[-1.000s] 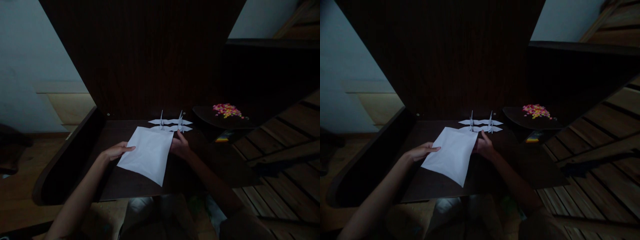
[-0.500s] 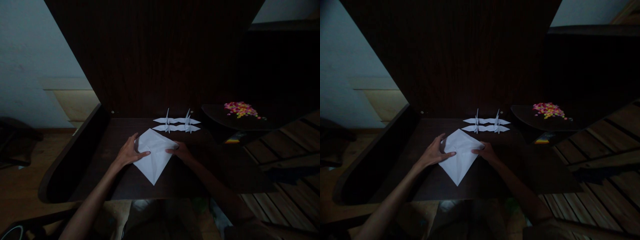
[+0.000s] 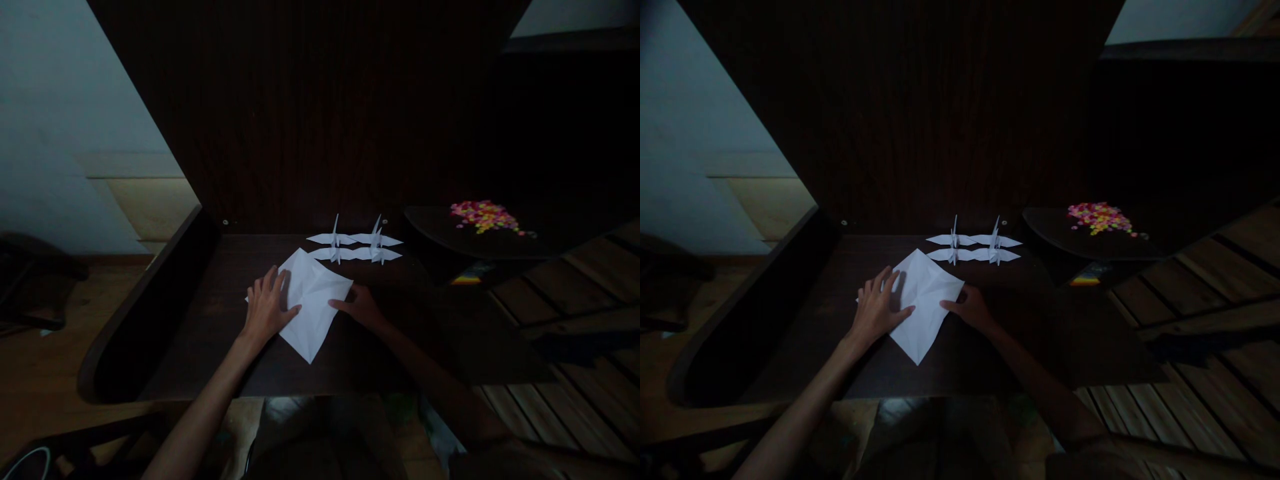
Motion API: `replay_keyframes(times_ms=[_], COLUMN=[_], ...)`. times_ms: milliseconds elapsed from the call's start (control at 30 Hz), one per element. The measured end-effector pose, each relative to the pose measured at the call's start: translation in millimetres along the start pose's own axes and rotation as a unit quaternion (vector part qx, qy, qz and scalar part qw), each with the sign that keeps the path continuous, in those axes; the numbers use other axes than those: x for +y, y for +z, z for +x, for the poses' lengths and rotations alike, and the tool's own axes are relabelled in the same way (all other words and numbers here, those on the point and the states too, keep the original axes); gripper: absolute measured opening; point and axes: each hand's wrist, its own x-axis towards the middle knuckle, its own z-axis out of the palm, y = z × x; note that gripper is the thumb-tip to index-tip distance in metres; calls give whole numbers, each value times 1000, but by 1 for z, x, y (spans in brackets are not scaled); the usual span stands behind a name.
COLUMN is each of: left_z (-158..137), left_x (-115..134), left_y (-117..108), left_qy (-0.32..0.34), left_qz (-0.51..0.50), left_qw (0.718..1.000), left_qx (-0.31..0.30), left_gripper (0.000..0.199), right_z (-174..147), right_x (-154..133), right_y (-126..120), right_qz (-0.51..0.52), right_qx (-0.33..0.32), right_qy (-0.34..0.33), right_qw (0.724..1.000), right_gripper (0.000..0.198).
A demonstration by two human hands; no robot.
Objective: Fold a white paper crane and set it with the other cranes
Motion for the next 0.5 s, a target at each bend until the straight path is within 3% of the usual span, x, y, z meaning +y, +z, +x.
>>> replay_keyframes(times_ms=[133, 333, 500], left_z=[-2, -2, -2], left_x=[3, -1, -4], left_y=[3, 9, 12], left_qy=[11, 15, 69], left_qz=[24, 25, 43], left_qw=[1000, 999, 996], left_qx=[11, 15, 44], left_gripper=[64, 59, 57], right_z=[-4, -8, -10], right_x=[4, 15, 19], right_y=[5, 11, 14], right_qz=[-53, -131, -202], right_qx=[-8, -3, -9], right_qy=[-16, -88, -148], right_qw=[998, 987, 968], right_gripper=[32, 23, 18])
